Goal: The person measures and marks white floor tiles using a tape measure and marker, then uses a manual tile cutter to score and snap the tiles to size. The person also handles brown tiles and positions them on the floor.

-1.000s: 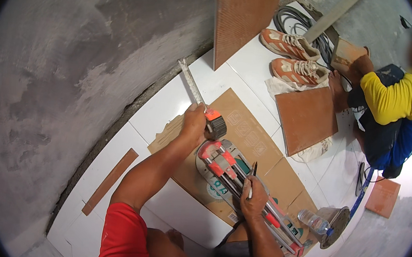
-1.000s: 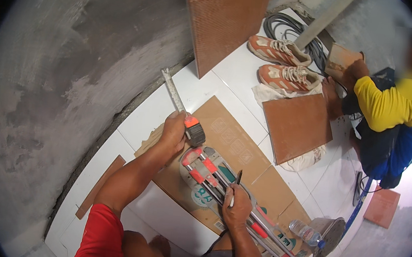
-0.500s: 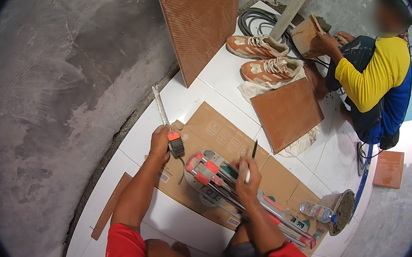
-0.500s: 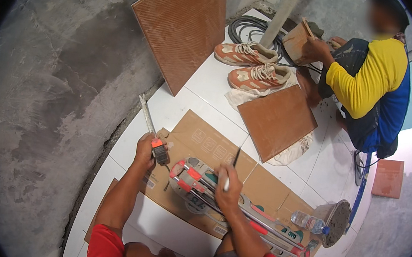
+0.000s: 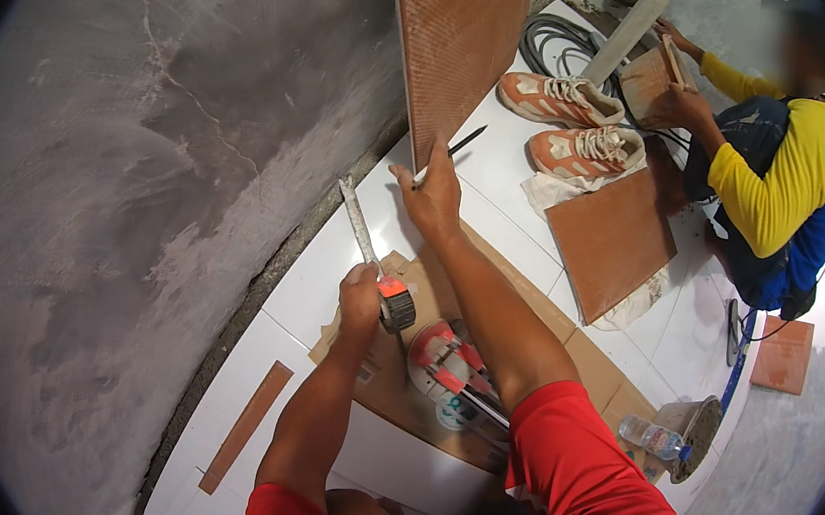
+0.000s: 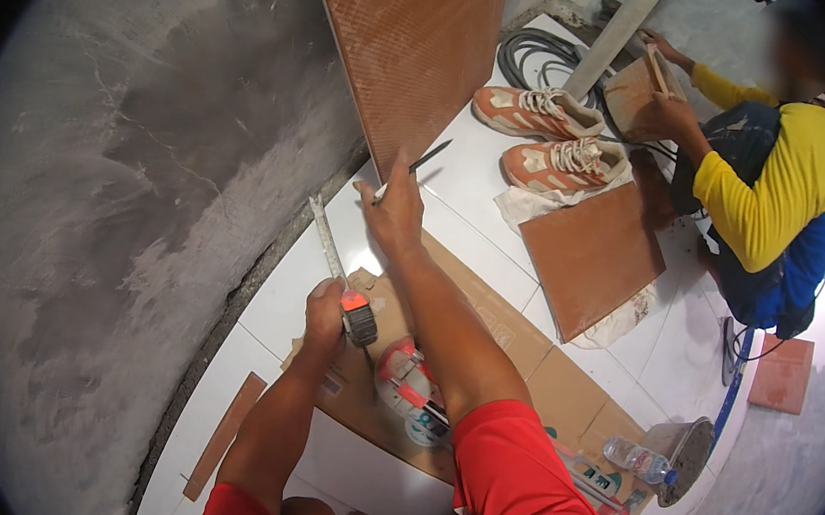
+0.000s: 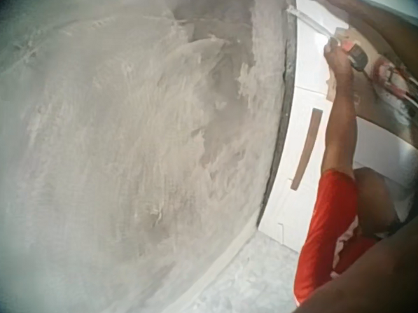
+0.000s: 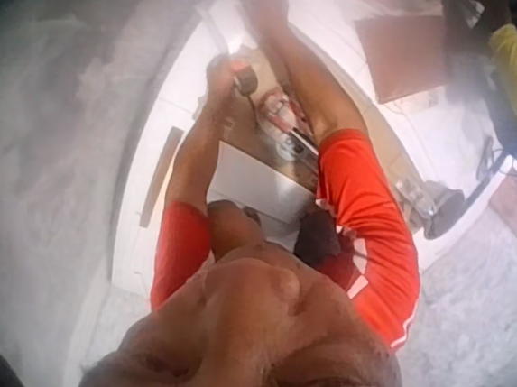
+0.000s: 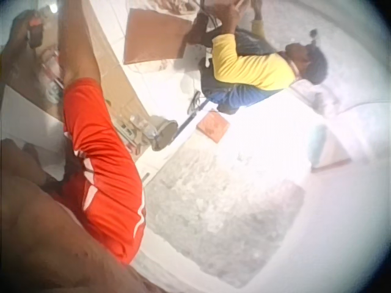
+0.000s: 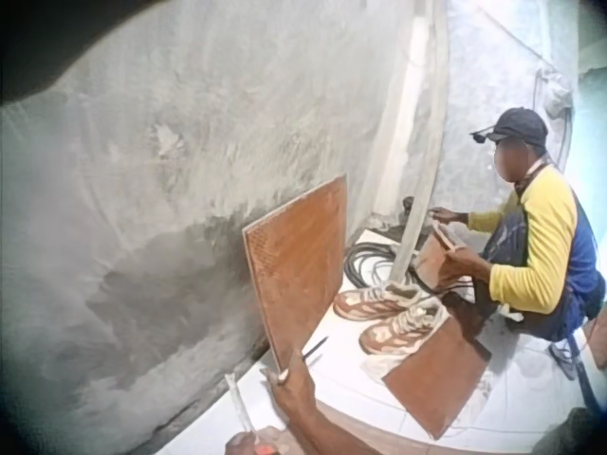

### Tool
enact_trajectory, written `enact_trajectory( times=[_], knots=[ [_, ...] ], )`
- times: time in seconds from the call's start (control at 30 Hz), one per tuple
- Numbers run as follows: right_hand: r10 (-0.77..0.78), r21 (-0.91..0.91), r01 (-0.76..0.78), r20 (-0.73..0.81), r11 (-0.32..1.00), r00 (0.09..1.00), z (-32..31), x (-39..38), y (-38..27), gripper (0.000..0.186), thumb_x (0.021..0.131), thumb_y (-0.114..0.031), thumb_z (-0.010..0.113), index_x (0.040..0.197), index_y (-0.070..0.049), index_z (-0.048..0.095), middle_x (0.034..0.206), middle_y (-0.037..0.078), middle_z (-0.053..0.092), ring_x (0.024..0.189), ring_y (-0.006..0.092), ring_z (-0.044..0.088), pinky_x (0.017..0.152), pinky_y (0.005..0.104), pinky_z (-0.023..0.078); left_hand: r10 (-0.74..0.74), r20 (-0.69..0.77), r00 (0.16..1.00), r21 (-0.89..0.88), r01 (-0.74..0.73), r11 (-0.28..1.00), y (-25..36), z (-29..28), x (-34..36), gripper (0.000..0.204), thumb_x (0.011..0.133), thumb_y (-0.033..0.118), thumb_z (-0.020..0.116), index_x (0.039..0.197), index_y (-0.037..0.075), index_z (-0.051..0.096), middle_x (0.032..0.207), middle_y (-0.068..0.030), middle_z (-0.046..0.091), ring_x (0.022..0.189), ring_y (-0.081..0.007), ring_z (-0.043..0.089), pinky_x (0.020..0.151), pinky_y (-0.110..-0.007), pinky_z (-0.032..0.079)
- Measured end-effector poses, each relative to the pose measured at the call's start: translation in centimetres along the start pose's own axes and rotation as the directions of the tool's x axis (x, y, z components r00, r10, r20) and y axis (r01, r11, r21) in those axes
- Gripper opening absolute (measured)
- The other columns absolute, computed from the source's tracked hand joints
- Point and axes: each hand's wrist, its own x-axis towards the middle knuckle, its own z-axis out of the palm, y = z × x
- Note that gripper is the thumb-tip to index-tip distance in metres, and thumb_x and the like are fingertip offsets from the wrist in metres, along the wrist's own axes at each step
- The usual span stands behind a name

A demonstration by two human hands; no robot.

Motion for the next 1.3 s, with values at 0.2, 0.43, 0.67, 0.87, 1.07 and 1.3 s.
enact_trajectory(
  times=[0.2, 0.43, 0.67, 0.87, 1.07, 1.3],
  knots=[
    [0.048, -0.093, -0.044, 0.033, 0.995, 0.998, 1.6, 1.5, 1.5, 0.089, 0.087, -0.015, 0.073, 0.151, 0.007, 0.015, 0.126, 0.036, 0.053, 0.116, 0.0485, 0.056, 0.099, 0.0472, 0.046, 0.078, -0.009, 0.997, 0.127, -0.076, 0.989, 0.8, 0.2, -0.7, 0.029, 0.096, 0.022, 0.052, 0.081, -0.002, 0.058, 0.071, -0.0064, 0.053, 0.070, -0.0168, 0.046, 0.069, -0.036, 0.043],
    [0.028, -0.167, -0.031, -0.016, 0.985, 0.999, 2.9, 2.4, 3.5, 0.091, 0.086, -0.010, 0.070, 0.152, 0.008, 0.011, 0.121, 0.037, 0.053, 0.109, 0.0496, 0.059, 0.094, 0.0479, 0.049, 0.157, -0.017, 0.987, 0.390, -0.138, 0.910, 2.8, 1.1, -1.7, 0.033, 0.094, 0.025, 0.050, 0.079, -0.005, 0.054, 0.069, -0.0152, 0.049, 0.068, -0.0229, 0.042, 0.069, -0.041, 0.041],
    [0.036, -0.189, -0.040, -0.027, 0.981, 0.999, 3.3, 2.7, 2.3, 0.091, 0.083, -0.004, 0.068, 0.151, 0.009, 0.009, 0.120, 0.038, 0.052, 0.107, 0.0496, 0.059, 0.093, 0.0489, 0.050, 0.128, -0.045, 0.991, 0.331, -0.106, 0.938, 2.7, 0.8, -1.5, 0.035, 0.094, 0.026, 0.049, 0.078, -0.005, 0.052, 0.068, -0.0162, 0.047, 0.068, -0.0242, 0.041, 0.069, -0.042, 0.040],
    [0.143, -0.164, -0.144, -0.017, 0.976, 0.990, 3.1, 3.7, 1.6, 0.086, 0.083, 0.001, 0.065, 0.150, 0.011, 0.011, 0.131, 0.037, 0.044, 0.115, 0.0505, 0.055, 0.096, 0.0475, 0.048, 0.112, -0.067, 0.991, 0.361, -0.081, 0.929, 3.3, 1.4, -1.8, 0.035, 0.093, 0.025, 0.050, 0.077, -0.006, 0.051, 0.067, -0.0171, 0.047, 0.067, -0.0257, 0.041, 0.069, -0.043, 0.040],
    [0.133, -0.181, -0.147, -0.085, 0.972, 0.987, 3.5, 5.1, 2.0, 0.088, 0.083, -0.002, 0.067, 0.150, 0.010, 0.012, 0.127, 0.037, 0.049, 0.110, 0.0492, 0.058, 0.096, 0.0477, 0.049, 0.097, -0.040, 0.995, 0.431, -0.070, 0.899, 2.9, 1.0, -1.9, 0.029, 0.094, 0.025, 0.052, 0.082, -0.001, 0.057, 0.072, -0.0103, 0.054, 0.070, -0.0186, 0.049, 0.071, -0.038, 0.043],
    [0.179, -0.180, -0.186, -0.051, 0.966, 0.982, 3.9, 5.5, 2.0, 0.090, 0.081, -0.002, 0.069, 0.150, 0.012, 0.012, 0.135, 0.035, 0.043, 0.119, 0.0480, 0.053, 0.099, 0.0452, 0.048, 0.038, -0.033, 0.999, 0.325, -0.026, 0.945, 1.1, 0.3, -0.6, 0.029, 0.094, 0.026, 0.052, 0.085, 0.000, 0.062, 0.077, -0.0051, 0.060, 0.070, -0.0138, 0.056, 0.068, -0.032, 0.046]
  ],
)
